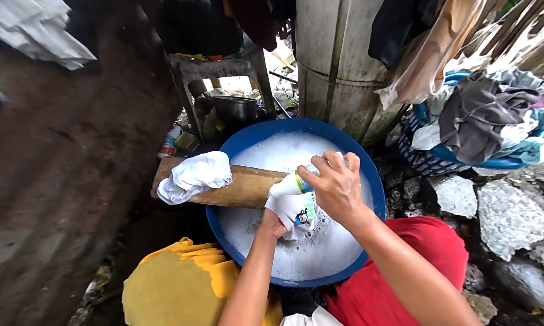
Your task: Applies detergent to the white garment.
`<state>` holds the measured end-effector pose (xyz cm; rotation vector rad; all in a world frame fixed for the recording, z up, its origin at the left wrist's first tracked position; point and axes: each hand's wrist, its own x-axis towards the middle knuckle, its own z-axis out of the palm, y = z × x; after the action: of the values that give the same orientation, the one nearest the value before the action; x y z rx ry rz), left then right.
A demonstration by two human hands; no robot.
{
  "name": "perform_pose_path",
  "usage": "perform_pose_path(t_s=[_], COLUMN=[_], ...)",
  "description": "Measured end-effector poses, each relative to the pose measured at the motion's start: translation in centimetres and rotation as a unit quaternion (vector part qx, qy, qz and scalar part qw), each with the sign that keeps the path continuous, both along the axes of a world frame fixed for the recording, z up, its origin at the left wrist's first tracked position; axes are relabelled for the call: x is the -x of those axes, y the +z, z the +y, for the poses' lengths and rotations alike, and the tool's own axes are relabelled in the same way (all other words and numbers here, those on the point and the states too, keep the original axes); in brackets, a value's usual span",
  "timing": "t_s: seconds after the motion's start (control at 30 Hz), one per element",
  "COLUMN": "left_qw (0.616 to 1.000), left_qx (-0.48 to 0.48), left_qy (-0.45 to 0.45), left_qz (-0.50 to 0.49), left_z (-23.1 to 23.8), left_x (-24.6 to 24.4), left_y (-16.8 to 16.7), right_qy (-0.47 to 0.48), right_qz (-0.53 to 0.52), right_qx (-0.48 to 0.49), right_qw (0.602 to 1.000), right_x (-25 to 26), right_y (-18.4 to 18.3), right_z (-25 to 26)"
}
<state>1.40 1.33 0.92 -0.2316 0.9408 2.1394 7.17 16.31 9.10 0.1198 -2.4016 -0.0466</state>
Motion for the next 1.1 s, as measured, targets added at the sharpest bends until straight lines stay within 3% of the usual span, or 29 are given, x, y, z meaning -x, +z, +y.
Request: perform_pose_path(t_s=[0.27,0.8,1.1], left_qw=[1.0,0.999,0.999], left_qx=[-0.009,-0.044,-0.029], left_qy=[-0.007,-0.005,0.011], left_qz=[-0.007,0.03,0.012], left_z=[-0.1,-0.5,-0.7], left_x=[0.1,0.6,0.8], left_y=[-0.5,-0.6,-0.1], right_qy=[-0.019,0.057,-0.002], right_qz=[0.004,-0.036,-0.052], right_qx=[-0.007,0.003,0.016], right_qw=[1.0,0.998,0.998], right_x=[0.0,-0.8,-0.2], right_y=[0.0,0.2,0.3], right_z=[0.2,-0.9,2.3])
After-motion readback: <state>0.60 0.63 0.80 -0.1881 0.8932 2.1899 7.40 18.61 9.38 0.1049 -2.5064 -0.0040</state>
